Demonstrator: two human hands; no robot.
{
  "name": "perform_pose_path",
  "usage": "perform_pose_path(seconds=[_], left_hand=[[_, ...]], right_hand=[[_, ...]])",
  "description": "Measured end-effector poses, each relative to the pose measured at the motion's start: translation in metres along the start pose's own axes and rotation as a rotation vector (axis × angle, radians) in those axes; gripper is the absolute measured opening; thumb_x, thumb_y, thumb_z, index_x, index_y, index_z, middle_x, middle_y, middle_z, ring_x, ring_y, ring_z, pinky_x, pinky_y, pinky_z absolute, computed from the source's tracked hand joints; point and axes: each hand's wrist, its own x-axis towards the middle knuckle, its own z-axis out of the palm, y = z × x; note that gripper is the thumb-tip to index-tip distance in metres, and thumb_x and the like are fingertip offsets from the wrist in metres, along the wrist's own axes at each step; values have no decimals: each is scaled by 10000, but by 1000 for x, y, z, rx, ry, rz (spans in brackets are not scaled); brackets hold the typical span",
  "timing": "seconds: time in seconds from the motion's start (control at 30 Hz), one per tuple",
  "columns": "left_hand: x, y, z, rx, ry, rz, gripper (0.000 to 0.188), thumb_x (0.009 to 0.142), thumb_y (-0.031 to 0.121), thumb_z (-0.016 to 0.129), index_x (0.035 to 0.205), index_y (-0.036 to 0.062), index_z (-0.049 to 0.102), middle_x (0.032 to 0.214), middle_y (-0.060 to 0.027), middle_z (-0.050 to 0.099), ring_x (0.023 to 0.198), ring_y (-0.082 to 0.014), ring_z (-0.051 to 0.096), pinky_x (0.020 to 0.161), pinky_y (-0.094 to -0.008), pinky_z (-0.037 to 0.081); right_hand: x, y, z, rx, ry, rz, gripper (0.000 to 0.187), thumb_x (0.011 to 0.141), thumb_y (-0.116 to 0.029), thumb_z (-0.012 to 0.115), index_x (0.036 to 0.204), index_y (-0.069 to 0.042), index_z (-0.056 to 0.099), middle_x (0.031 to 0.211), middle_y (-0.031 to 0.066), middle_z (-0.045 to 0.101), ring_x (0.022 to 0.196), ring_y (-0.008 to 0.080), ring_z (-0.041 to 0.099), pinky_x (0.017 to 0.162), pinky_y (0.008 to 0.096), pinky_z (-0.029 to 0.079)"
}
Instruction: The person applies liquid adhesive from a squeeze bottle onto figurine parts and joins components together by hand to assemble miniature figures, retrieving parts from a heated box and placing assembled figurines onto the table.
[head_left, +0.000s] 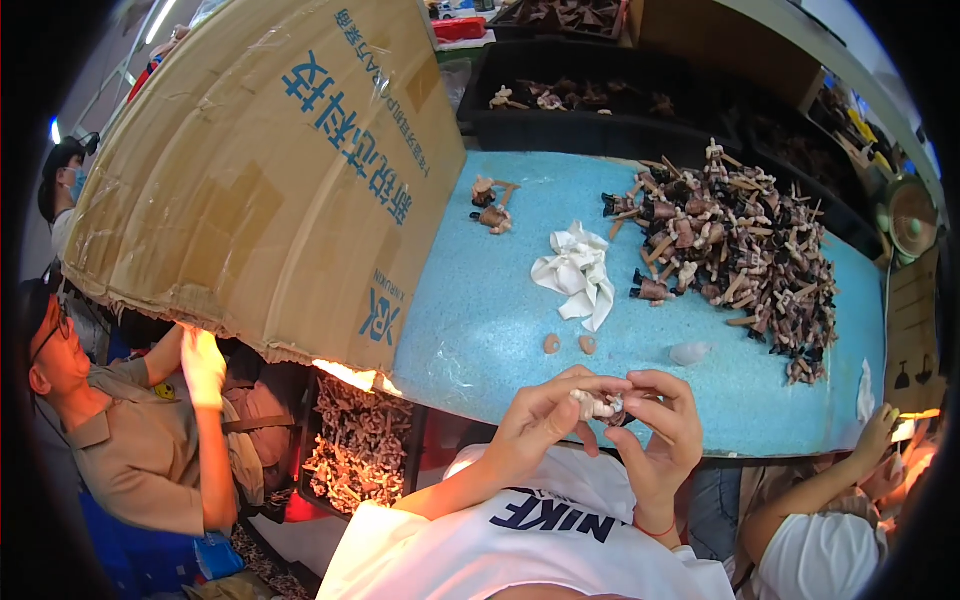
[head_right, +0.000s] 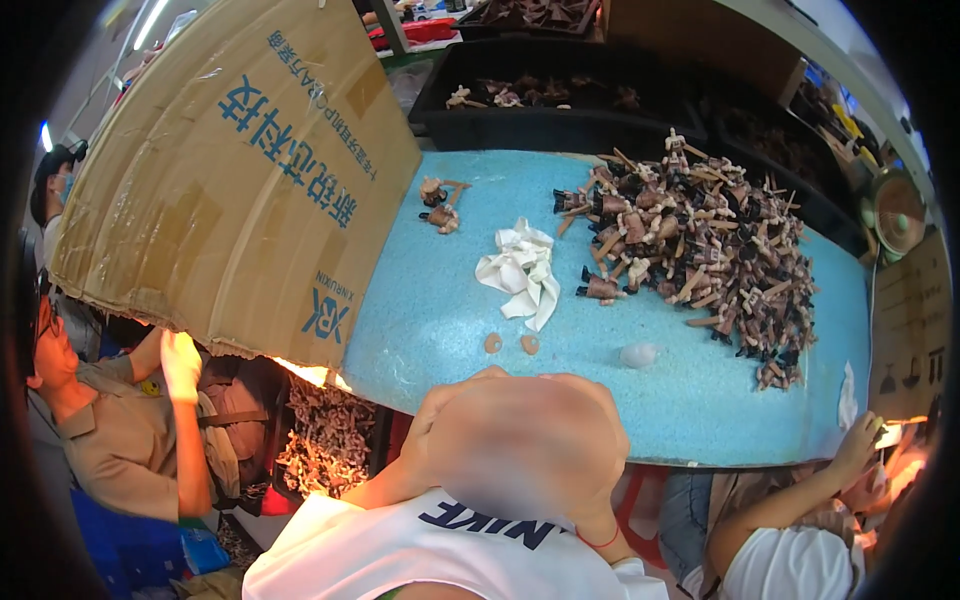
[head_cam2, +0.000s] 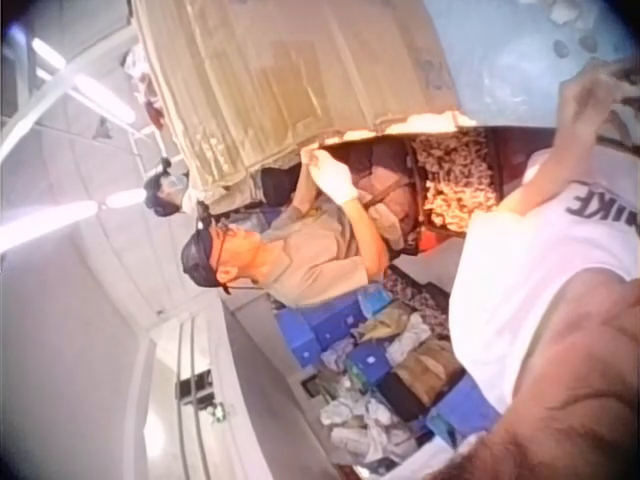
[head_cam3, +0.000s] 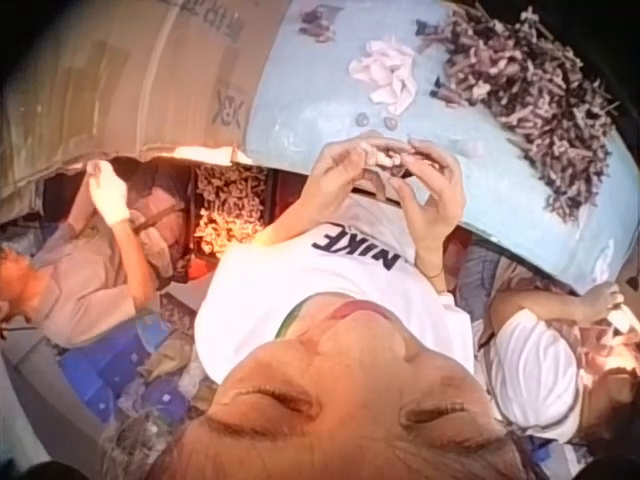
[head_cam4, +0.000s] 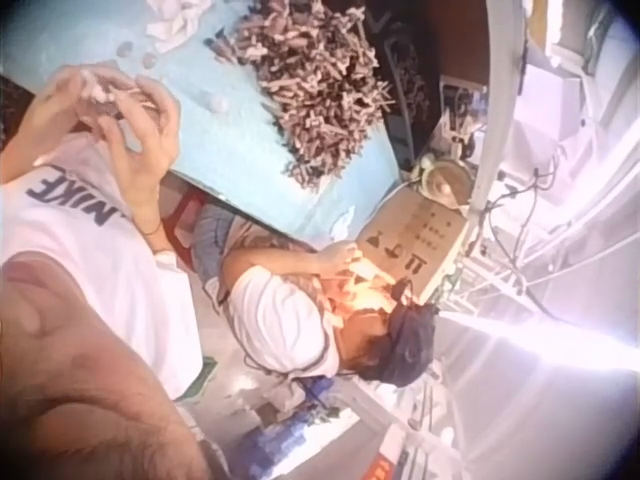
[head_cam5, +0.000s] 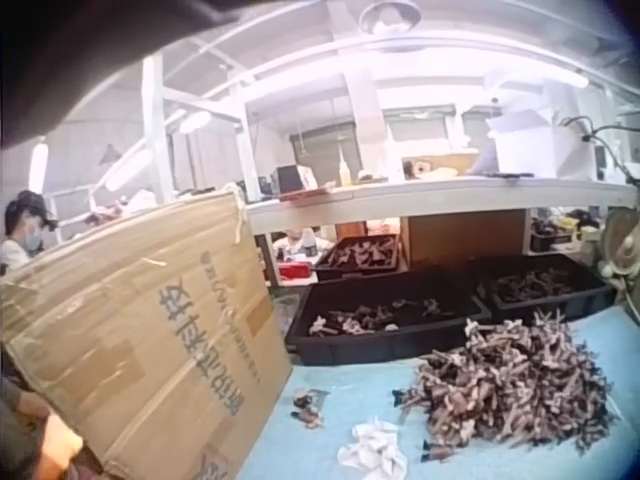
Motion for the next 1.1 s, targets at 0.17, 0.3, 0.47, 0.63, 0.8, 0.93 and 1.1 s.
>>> perform_pose_path(seconds=[0.17,0.3,0.47,0.63,0.8,0.93,1.1], left_hand=[[4,8,2,319,-4,107,636,883,505,416,1136,-68,528,1075,-145,503,899,-185,544,704,-281,480],[5,8,1,361,-5,159,592,886,463,450,1139,-66,526,1102,-152,485,899,-191,548,702,-283,493],[8,1,-12,333,-56,134,417,905,284,500,1206,-5,495,1122,-92,451,961,-157,512,691,-241,498],[12,9,-12,174,-74,48,417,902,250,500,1223,-14,470,1136,-97,445,969,-162,510,721,-265,498],[16,11,-3,7,-36,-17,441,893,238,482,1248,-19,444,1143,-109,445,973,-186,511,789,-310,456],[20,13,-5,63,-41,-23,458,862,242,483,1226,-36,464,1142,-120,446,961,-194,503,806,-314,426],[22,8,-10,116,-72,-22,423,837,217,488,1165,-49,513,1106,-124,453,932,-191,498,796,-303,424]], right_hand=[[-1,9,2,96,54,-37,358,627,47,724,954,-59,626,1063,195,540,872,231,594,682,282,508],[-2,15,4,140,69,-18,345,630,51,719,946,-52,623,1044,187,552,870,239,597,687,287,508],[1,25,4,102,46,45,325,638,76,699,937,-20,616,994,168,573,862,221,598,686,276,508],[8,22,5,76,38,10,323,640,80,699,940,-15,625,1000,166,566,819,197,608,676,256,513],[10,24,2,47,45,-8,328,628,82,707,933,-20,641,1020,171,549,792,183,612,655,241,517],[10,27,0,64,38,5,319,612,84,714,908,-16,650,1021,171,542,793,188,608,641,247,522],[8,30,0,77,37,8,317,596,81,720,891,-11,652,987,164,556,799,201,595,635,254,525]])
